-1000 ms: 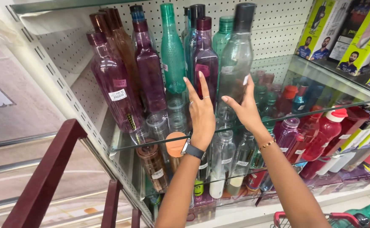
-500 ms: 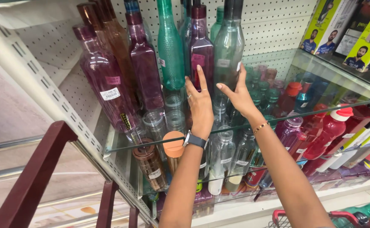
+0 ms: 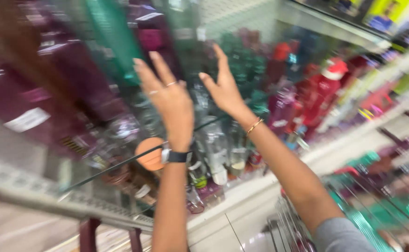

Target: The recorder is taking various plastic water bottles from a shopping cart and arranging them onto a glass display shelf in a store.

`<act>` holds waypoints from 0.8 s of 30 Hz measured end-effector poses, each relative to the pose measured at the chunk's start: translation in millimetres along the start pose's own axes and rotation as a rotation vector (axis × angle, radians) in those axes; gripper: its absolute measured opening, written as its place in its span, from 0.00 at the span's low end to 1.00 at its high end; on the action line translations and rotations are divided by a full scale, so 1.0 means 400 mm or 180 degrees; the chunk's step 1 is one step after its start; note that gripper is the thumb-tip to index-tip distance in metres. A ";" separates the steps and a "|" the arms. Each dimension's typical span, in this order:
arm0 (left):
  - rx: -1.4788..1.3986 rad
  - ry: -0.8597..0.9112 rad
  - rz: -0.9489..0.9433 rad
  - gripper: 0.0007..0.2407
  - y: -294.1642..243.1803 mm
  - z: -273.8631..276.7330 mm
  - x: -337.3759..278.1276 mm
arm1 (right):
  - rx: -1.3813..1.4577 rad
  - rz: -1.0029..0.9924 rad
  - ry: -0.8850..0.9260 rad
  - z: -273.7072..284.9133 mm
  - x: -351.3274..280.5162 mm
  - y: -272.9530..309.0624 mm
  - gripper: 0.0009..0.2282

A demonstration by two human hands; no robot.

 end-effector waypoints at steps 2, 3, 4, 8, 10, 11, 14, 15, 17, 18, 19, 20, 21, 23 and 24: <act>-0.0184 0.0005 -0.0170 0.32 -0.064 0.025 -0.060 | 0.0062 -0.0376 -0.0259 0.069 -0.076 0.120 0.34; -0.0262 -0.0101 -0.0286 0.29 -0.092 0.041 -0.089 | 0.0227 -0.0645 -0.0436 0.096 -0.109 0.174 0.32; -0.0344 0.0075 -0.0313 0.29 -0.125 0.022 -0.143 | 0.0166 -0.0806 -0.0531 0.126 -0.166 0.185 0.32; -0.1205 0.0671 -0.0435 0.23 -0.269 -0.053 -0.367 | -0.0012 -0.0764 -0.0718 0.227 -0.378 0.216 0.27; -0.1620 0.1137 -0.0404 0.21 -0.347 -0.102 -0.491 | -0.0078 -0.0935 -0.0831 0.279 -0.498 0.183 0.25; -0.2006 0.1504 -0.0293 0.21 -0.384 -0.129 -0.556 | -0.0255 -0.0995 -0.0965 0.309 -0.564 0.161 0.23; -0.2670 0.2454 -0.0078 0.20 -0.489 -0.203 -0.739 | -0.0551 -0.1482 -0.1431 0.400 -0.760 0.077 0.20; -0.2922 0.2882 0.0046 0.20 -0.519 -0.227 -0.808 | -0.0643 -0.1786 -0.1677 0.427 -0.836 0.045 0.20; -0.2942 0.3486 0.0061 0.21 -0.564 -0.270 -0.923 | -0.0776 -0.2263 -0.1902 0.476 -0.969 0.009 0.19; -0.2991 0.3853 0.0054 0.22 -0.588 -0.283 -0.992 | -0.0920 -0.2531 -0.2025 0.500 -1.045 0.000 0.19; -0.2936 0.4080 0.0100 0.22 -0.598 -0.289 -1.061 | -0.0895 -0.2746 -0.2090 0.515 -1.111 -0.005 0.19; -0.2830 0.4191 -0.0195 0.24 -0.623 -0.306 -1.124 | -0.1054 -0.2904 -0.2101 0.543 -1.166 -0.019 0.18; -0.2736 0.4298 -0.0495 0.25 -0.648 -0.320 -1.186 | -0.1212 -0.3064 -0.2102 0.571 -1.218 -0.030 0.18; -0.2598 0.4466 -0.0776 0.25 -0.689 -0.360 -1.312 | -0.1398 -0.3245 -0.2151 0.612 -1.346 -0.069 0.17; -0.2427 0.4513 -0.1053 0.26 -0.701 -0.369 -1.371 | -0.1541 -0.3326 -0.2137 0.622 -1.405 -0.080 0.17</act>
Point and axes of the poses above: each hand's wrist, its own x-axis towards the middle knuckle, its own z-axis out of the back of the hand, y = z × x, the point moved 5 cm from there along x, towards the middle knuckle, and after that the axes turned 7 degrees about x, right-handed, at the moved point
